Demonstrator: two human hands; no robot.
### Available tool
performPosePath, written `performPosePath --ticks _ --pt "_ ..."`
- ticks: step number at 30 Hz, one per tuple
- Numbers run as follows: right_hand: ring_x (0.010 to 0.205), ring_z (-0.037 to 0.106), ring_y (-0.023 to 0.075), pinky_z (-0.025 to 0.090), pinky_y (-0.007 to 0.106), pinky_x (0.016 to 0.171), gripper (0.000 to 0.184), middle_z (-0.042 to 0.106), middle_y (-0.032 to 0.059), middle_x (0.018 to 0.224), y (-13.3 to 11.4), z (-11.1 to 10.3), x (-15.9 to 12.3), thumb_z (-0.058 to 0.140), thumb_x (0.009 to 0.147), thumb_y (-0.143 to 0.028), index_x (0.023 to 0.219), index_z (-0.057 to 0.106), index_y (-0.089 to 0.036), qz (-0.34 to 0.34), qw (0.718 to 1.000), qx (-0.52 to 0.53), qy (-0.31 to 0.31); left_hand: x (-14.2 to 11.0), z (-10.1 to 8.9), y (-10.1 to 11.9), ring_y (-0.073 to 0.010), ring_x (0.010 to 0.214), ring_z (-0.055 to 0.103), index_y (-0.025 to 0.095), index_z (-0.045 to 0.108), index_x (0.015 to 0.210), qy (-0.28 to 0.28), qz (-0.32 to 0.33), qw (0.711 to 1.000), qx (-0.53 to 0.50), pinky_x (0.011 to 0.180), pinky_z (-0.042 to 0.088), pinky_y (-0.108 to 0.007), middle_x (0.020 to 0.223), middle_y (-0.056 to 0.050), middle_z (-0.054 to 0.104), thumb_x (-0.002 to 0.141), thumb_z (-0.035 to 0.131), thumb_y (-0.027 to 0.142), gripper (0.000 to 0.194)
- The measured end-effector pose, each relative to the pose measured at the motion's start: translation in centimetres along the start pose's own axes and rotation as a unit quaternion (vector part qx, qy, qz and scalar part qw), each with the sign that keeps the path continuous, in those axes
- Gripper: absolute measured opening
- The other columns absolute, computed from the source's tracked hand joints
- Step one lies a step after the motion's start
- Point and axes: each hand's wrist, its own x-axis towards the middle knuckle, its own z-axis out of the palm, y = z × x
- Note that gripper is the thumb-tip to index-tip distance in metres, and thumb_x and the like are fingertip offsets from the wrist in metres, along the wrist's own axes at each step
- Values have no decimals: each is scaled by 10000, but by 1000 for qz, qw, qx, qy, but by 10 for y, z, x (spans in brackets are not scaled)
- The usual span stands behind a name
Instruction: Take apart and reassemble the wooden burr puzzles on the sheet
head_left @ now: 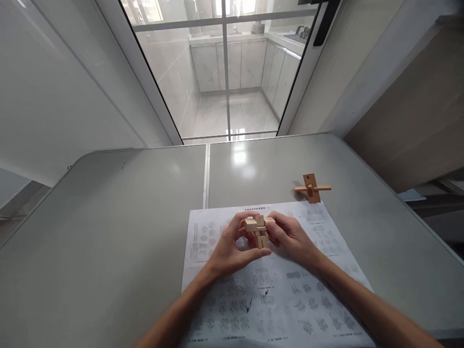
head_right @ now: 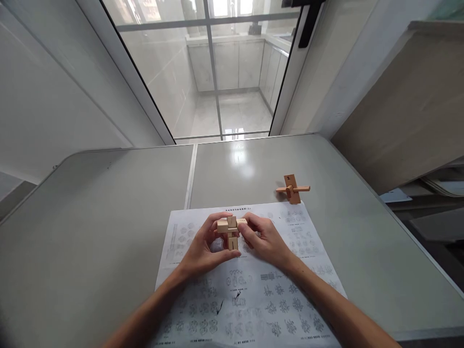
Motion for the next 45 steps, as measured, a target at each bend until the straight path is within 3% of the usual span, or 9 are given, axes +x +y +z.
performPosePath --ticks 15,25,32,45 --pt "530 346 120 287 277 514 493 439 -44 593 -3 -5 2 536 1006 -590 686 450 -226 43 997 46 -42 1 -2 -1 -159 769 656 279 547 1345 -31 5 999 28 754 605 -326 972 -29 698 810 894 325 640" --pt "552 342 126 301 280 534 485 424 -41 614 -3 -5 2 514 1018 -569 684 434 -226 40 998 30 -47 1 -2 -1 -160 759 634 273 529 1357 -33 24 998 55 729 595 -320 943 -27 685 835 871 365 631" --pt "581 333 130 293 281 557 468 386 -41 632 -3 -6 3 534 1002 -529 671 408 -224 0 999 -34 -18 1 -3 1 -152 799 624 283 531 1352 -44 -4 999 13 751 579 -305 1001 -30 682 820 879 270 636" --pt "568 335 125 282 278 545 505 425 -42 635 -1 -6 2 535 1017 -582 682 416 -224 60 995 45 -58 0 -1 3 -143 769 611 278 547 1325 -34 7 999 29 755 570 -302 938 -3 657 798 884 223 628"
